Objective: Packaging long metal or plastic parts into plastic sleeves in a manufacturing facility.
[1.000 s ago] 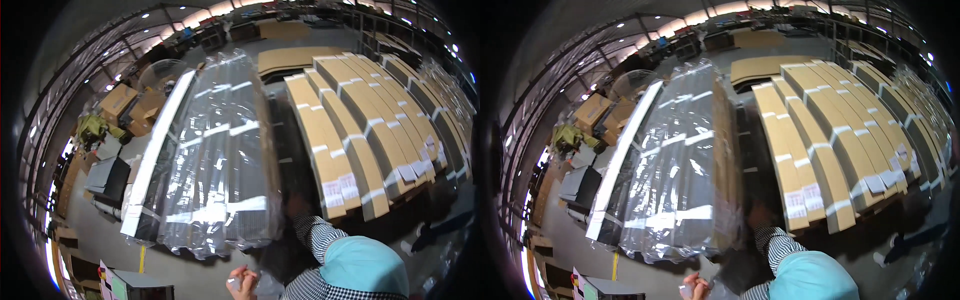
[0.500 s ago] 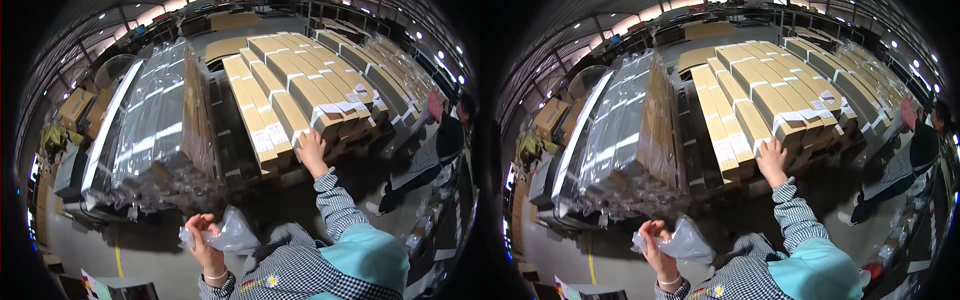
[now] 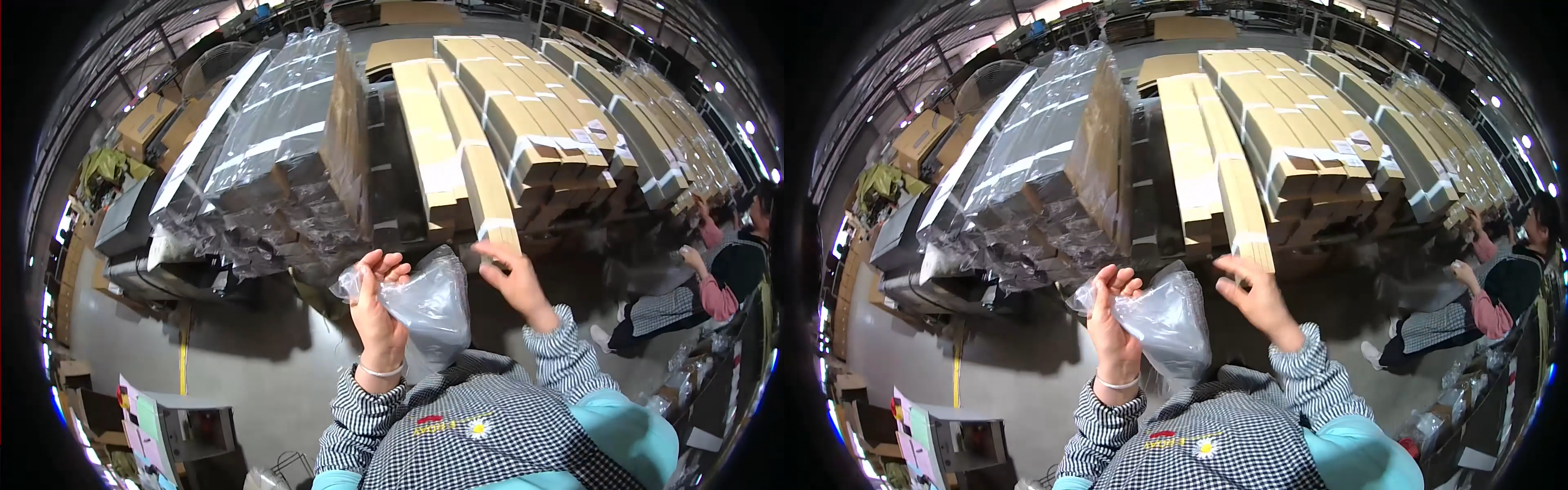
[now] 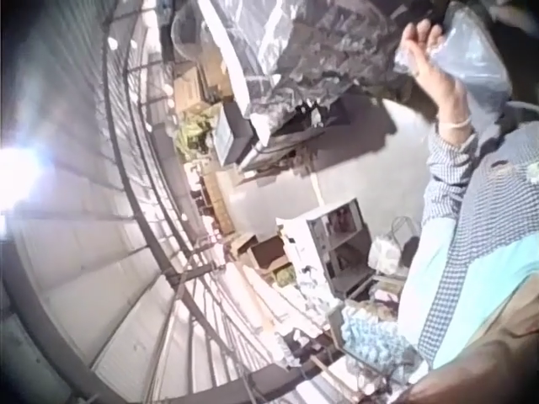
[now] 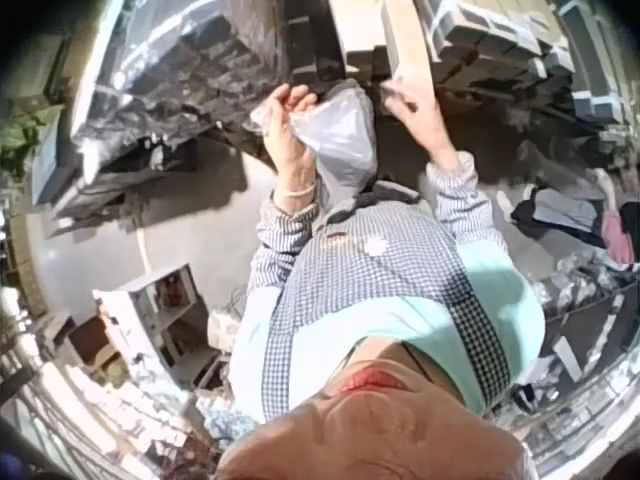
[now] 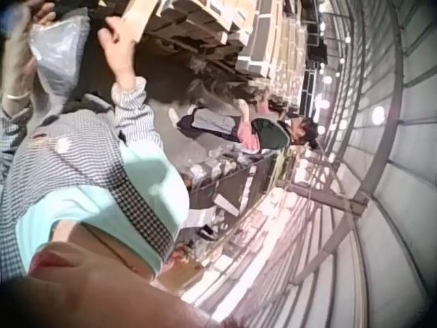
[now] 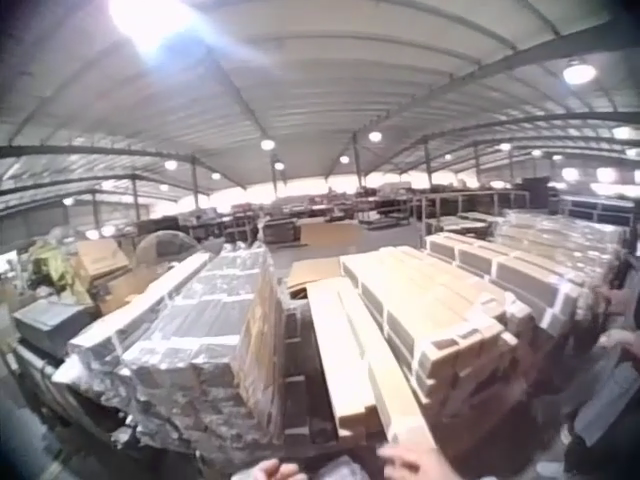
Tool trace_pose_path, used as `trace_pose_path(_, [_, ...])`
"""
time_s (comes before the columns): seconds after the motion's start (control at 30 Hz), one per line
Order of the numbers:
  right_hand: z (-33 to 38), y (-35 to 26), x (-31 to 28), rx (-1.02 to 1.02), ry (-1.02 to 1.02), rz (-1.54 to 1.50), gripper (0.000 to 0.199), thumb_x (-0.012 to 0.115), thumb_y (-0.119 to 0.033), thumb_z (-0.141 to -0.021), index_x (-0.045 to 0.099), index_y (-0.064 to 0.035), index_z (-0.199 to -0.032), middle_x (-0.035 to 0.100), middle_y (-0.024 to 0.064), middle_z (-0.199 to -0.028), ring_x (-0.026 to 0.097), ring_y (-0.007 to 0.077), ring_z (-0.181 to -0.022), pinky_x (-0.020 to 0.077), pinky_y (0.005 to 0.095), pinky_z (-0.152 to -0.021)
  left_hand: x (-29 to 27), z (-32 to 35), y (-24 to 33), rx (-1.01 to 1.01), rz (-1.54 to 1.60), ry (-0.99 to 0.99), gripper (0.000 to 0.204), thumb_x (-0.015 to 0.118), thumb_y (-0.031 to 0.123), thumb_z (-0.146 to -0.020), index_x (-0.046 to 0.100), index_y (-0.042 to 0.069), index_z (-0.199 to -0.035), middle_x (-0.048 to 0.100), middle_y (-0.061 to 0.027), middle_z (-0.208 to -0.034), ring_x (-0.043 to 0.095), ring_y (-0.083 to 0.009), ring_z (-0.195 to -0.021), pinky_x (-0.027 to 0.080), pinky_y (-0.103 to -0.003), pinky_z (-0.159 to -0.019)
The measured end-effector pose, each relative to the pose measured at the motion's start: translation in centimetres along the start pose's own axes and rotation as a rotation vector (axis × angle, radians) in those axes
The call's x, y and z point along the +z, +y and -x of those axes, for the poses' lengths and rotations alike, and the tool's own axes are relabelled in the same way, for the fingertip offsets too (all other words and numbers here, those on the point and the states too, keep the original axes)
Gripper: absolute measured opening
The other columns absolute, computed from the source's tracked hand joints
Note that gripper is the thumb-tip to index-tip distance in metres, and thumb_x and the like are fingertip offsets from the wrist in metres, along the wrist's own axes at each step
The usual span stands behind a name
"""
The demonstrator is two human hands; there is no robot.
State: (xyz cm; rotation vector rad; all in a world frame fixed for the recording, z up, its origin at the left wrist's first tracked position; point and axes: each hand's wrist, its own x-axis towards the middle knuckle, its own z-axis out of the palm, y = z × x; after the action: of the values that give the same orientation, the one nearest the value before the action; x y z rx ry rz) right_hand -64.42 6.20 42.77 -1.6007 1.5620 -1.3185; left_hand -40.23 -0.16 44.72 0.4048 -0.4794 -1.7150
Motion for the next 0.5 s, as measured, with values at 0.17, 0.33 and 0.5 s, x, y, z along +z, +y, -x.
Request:
trace_pose_path(0.17, [4.2, -3.7, 4.2, 0.087, 0.112, -0.526, 0.032, 0.076, -0.007, -0.088, 0.060, -0.0003, -0.116, 0.064, 0.0027, -0.103, 0.058, 0.0091, -0.099, 0.0491, 0.0273, -0.088, 2.3, 1.2, -4.2, -0.018, -0.242, -0.073, 0.030, 0.050, 0.025, -0.106, 0.056, 0.000, -0.121, 0.068, -0.0163, -0.111, 0.067, -0.0263, -0.103, 0.055, -0.035, -0.087])
trace_pose_path(0.33, [5.4, -1.9, 1.3, -0.072, 0.154, -0.052, 0.026, 0.074, -0.020, -0.091, 0.063, -0.0013, -0.106, 0.066, 0.0096, -0.103, 0.062, 0.0188, -0.103, 0.0497, 0.0355, -0.088, 2.9, 2.0, -7.1, -0.038, -0.278, -0.124, 0.029, 0.052, 0.022, -0.105, 0.055, -0.002, -0.122, 0.066, -0.0198, -0.116, 0.069, -0.0304, -0.102, 0.057, -0.037, -0.087])
trace_pose_path(0.5, [3.7, -2.0, -0.3, -0.230, 0.304, 0.104, 0.021, 0.075, -0.021, -0.088, 0.067, -0.0025, -0.096, 0.065, 0.0108, -0.110, 0.059, 0.0289, -0.115, 0.0432, 0.0418, -0.100, 3.9, 1.7, -9.9, 0.020, -0.368, -0.131, 0.029, 0.052, 0.021, -0.105, 0.056, -0.003, -0.121, 0.067, -0.0198, -0.113, 0.069, -0.0246, -0.091, 0.055, -0.031, -0.075])
